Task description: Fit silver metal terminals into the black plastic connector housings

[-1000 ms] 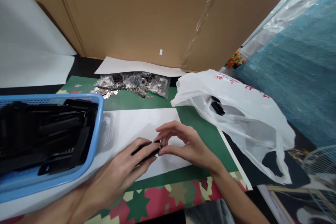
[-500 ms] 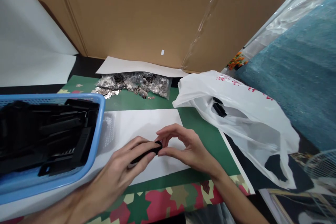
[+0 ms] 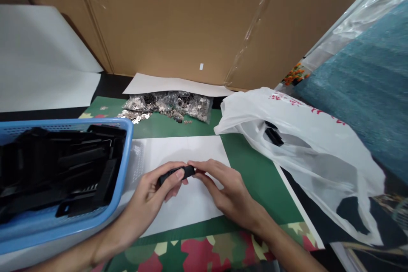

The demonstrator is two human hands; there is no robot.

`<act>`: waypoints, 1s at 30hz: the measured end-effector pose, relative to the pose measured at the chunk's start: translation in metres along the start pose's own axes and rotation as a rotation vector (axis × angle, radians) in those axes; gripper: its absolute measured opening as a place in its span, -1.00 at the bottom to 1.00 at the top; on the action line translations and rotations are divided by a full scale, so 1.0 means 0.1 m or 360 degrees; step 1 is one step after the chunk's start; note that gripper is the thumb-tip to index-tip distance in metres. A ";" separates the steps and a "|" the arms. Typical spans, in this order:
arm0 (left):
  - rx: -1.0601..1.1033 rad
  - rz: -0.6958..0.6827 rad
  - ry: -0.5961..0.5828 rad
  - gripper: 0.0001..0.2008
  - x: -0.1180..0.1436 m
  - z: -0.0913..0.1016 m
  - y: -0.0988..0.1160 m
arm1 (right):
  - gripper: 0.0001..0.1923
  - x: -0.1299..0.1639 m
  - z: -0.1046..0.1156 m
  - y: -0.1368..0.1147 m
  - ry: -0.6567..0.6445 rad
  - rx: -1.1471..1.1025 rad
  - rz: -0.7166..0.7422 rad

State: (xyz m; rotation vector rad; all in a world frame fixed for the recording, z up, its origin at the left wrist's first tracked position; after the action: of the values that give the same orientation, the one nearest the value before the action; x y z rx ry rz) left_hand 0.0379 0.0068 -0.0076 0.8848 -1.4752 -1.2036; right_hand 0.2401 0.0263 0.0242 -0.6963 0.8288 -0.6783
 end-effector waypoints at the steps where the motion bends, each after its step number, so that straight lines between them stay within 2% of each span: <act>1: -0.0047 -0.0003 -0.0033 -0.59 0.00 0.01 0.00 | -0.60 0.00 0.04 0.01 -0.0012 -0.0082 -0.0059; 6: -0.0220 -0.0036 -0.0256 -0.64 0.02 0.02 0.12 | -0.70 0.01 0.20 0.02 -0.0206 -0.0293 -0.0205; 10: -0.0170 -0.0023 -0.0376 -0.69 0.04 0.00 0.24 | -0.75 -0.02 0.27 -0.01 -0.0239 -0.0361 -0.0234; 13: -0.0078 -0.0029 -0.0483 -0.72 0.09 -0.03 0.22 | -0.75 -0.09 0.32 -0.01 -0.0303 -0.0476 -0.0301; 16: -0.0118 -0.0031 -0.0596 -0.40 0.13 -0.07 0.10 | -0.72 -0.19 0.28 0.07 -0.0311 -0.0626 -0.0420; 18: -0.0189 -0.0021 -0.0646 -0.21 0.14 -0.08 0.03 | -0.68 -0.28 0.18 0.19 -0.0159 -0.0584 -0.0498; 21: -0.0233 -0.0035 -0.0662 -0.13 0.14 -0.08 0.00 | -0.72 -0.49 -0.11 0.34 0.0019 -0.0148 -0.0474; 23: -0.0301 -0.0139 -0.0643 -0.23 0.14 -0.07 0.04 | -0.78 -0.70 -0.35 0.39 0.0061 0.0139 -0.0378; 26: -0.0333 -0.0264 -0.0632 -0.54 0.15 -0.08 0.10 | -0.89 -1.12 -0.65 0.45 0.0105 0.0329 -0.0301; 30: -0.0120 -0.0282 -0.0627 -0.60 0.12 -0.11 0.08 | -0.90 -1.65 -0.93 0.58 0.0118 0.0516 -0.0346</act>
State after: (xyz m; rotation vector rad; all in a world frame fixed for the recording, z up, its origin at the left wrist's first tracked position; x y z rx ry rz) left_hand 0.0463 -0.0052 0.0035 0.7678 -1.6720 -1.6244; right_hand 0.0955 0.1603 0.0029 -0.4719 0.6944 -1.0140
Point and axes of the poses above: each hand's wrist, its own x-axis away from the middle knuckle, its own z-axis out of the back of the hand, y = z × x, the point moved 2 cm from there along -x, towards the middle knuckle, and after that the axes turned 6 degrees about -x, right-handed, at the moved point
